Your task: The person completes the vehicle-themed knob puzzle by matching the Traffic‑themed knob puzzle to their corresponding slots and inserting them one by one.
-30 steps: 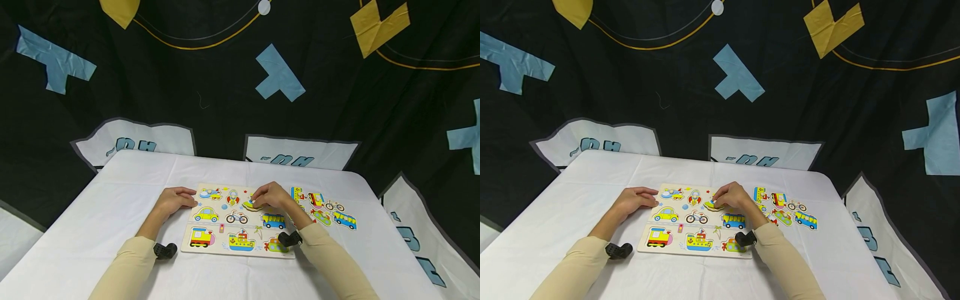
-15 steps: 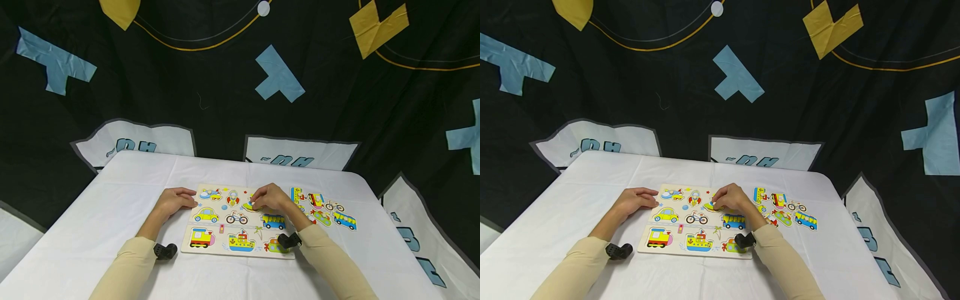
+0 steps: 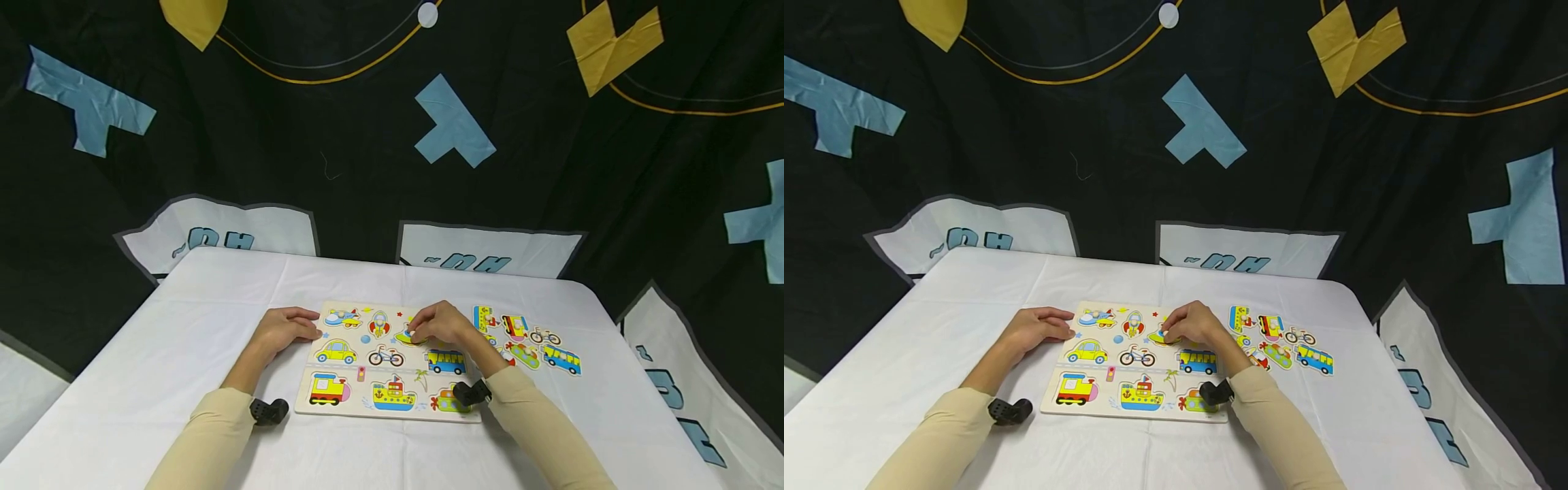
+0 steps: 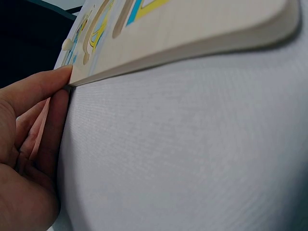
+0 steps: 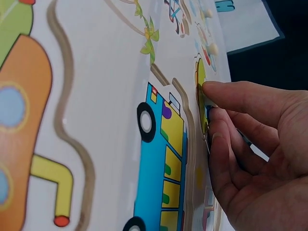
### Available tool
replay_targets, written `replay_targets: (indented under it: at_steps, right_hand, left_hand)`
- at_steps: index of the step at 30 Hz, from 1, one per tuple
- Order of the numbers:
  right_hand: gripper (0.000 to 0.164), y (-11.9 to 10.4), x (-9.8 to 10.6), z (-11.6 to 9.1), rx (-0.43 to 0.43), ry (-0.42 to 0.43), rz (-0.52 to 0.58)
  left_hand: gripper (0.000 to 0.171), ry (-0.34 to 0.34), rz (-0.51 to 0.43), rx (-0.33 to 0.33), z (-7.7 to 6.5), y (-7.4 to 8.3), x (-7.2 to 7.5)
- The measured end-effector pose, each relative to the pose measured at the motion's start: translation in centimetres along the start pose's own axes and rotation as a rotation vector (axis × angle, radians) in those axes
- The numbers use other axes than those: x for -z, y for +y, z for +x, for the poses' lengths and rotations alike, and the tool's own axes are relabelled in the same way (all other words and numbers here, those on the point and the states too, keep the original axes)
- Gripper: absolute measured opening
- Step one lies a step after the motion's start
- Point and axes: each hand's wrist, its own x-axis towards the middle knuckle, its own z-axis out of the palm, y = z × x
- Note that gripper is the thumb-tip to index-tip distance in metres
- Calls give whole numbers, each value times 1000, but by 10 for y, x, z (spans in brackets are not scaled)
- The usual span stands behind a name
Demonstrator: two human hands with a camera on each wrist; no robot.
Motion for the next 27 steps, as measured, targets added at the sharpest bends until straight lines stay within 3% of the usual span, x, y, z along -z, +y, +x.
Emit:
replay_targets:
  at_steps: [12,27]
  right_hand:
    - [21,-1,6,-7,16,15,51]
    - [30,14,55,-22,-34,127,102]
  left_hand:
    - [47,-5,-17,-2,0,0,-1]
    - [47,-7,-8,-6,2,-1,0]
